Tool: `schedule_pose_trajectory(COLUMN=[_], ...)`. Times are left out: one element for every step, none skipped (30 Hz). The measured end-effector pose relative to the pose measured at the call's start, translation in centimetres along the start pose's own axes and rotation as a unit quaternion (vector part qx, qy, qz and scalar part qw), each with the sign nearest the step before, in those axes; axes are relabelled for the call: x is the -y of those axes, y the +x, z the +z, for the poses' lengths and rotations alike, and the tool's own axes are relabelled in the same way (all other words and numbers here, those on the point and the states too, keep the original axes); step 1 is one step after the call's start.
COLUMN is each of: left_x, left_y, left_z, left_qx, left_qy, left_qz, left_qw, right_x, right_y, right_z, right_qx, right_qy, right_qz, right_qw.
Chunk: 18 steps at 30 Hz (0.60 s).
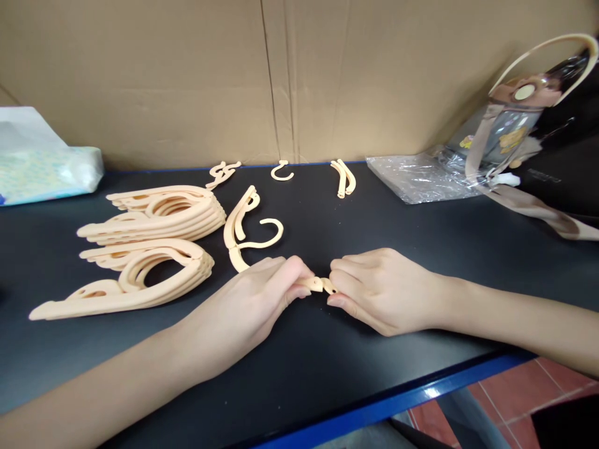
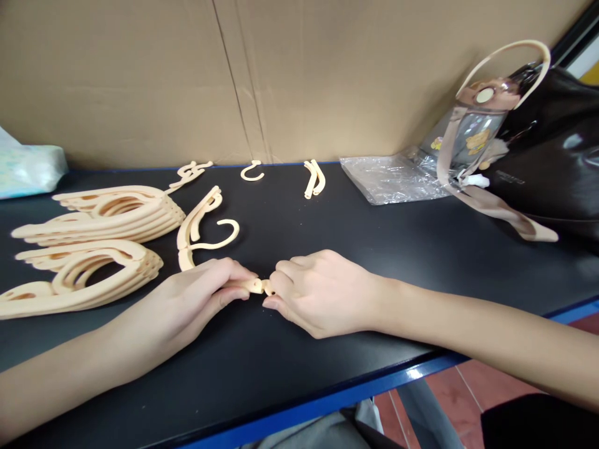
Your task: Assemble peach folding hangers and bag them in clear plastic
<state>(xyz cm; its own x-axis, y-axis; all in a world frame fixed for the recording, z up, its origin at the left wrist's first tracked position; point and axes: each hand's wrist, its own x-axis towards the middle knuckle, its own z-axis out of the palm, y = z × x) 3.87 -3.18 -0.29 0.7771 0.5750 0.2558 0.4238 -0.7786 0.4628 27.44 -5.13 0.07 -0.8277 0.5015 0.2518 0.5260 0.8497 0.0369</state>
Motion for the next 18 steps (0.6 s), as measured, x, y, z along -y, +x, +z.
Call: schedule_pose_trajectory(left_x=[0.0,0.0,0.0,0.1,0.2,0.2,0.3,0.4,0.4,0.4,0.4,0.4,0.3,0.3,0.4,0.4,0.5,0.7], left_y=[0.0,0.1,0.1,0.2,0.3,0.3,0.4,0.5,0.5,0.5,0.5,0.4,0.4,0.3,0.2,0.1,-0.1,-0.1], left_z=[0.0,0.0,-0.1,-0.1,-0.1,-0.1,-0.2,-0.2,-0.2,-0.2,-0.3,-0.3,-0.3,-0.3,-0.4,-0.3,-0.3,-0.2], left_qx=[0.003,0.005,0.005,0.003,-0.004,-0.013,-0.021,-0.027,-0.032,-0.036,-0.038,-0.042,-0.047,-0.053,-0.058,-0.063,-0.066,-0.069], left_qy=[0.004,0.006,0.008,0.010,0.014,0.019,0.024,0.030,0.040,0.055,0.074,0.097,0.123,0.150,0.177,0.204,0.228,0.247], left_qz=[0.004,0.007,0.011,0.014,0.015,0.015,0.015,0.017,0.020,0.025,0.028,0.027,0.022,0.011,-0.004,-0.020,-0.036,-0.051], left_qw=[1.000,1.000,1.000,1.000,1.000,1.000,0.999,0.999,0.998,0.998,0.996,0.994,0.991,0.987,0.982,0.977,0.971,0.965], right_x=[0.0,0.0,-0.1,-0.2,-0.3,-0.5,-0.7,-0.9,-1.1,-1.3,-1.6,-1.8,-2.0,-2.2,-2.4,-2.6,-2.7,-2.8], right_y=[0.0,0.1,0.1,0.2,0.2,0.3,0.3,0.3,0.3,0.2,0.2,0.2,0.1,0.1,0.0,0.0,0.0,0.0], right_z=[-0.1,-0.2,-0.3,-0.5,-0.6,-0.8,-1.0,-1.1,-1.3,-1.5,-1.6,-1.8,-2.0,-2.1,-2.3,-2.5,-2.6,-2.8], right_qx=[-0.005,-0.008,-0.009,-0.008,-0.005,-0.001,0.002,0.004,0.007,0.012,0.017,0.022,0.026,0.029,0.030,0.027,0.021,0.014], right_qy=[-0.007,-0.011,-0.015,-0.018,-0.021,-0.021,-0.019,-0.012,-0.002,0.011,0.025,0.037,0.048,0.055,0.061,0.067,0.072,0.076], right_qz=[-0.005,-0.008,-0.009,-0.008,-0.006,-0.002,0.005,0.014,0.024,0.034,0.042,0.048,0.054,0.059,0.064,0.068,0.069,0.067], right_qw=[1.000,1.000,1.000,1.000,1.000,1.000,1.000,1.000,1.000,0.999,0.999,0.998,0.997,0.996,0.996,0.995,0.995,0.995])
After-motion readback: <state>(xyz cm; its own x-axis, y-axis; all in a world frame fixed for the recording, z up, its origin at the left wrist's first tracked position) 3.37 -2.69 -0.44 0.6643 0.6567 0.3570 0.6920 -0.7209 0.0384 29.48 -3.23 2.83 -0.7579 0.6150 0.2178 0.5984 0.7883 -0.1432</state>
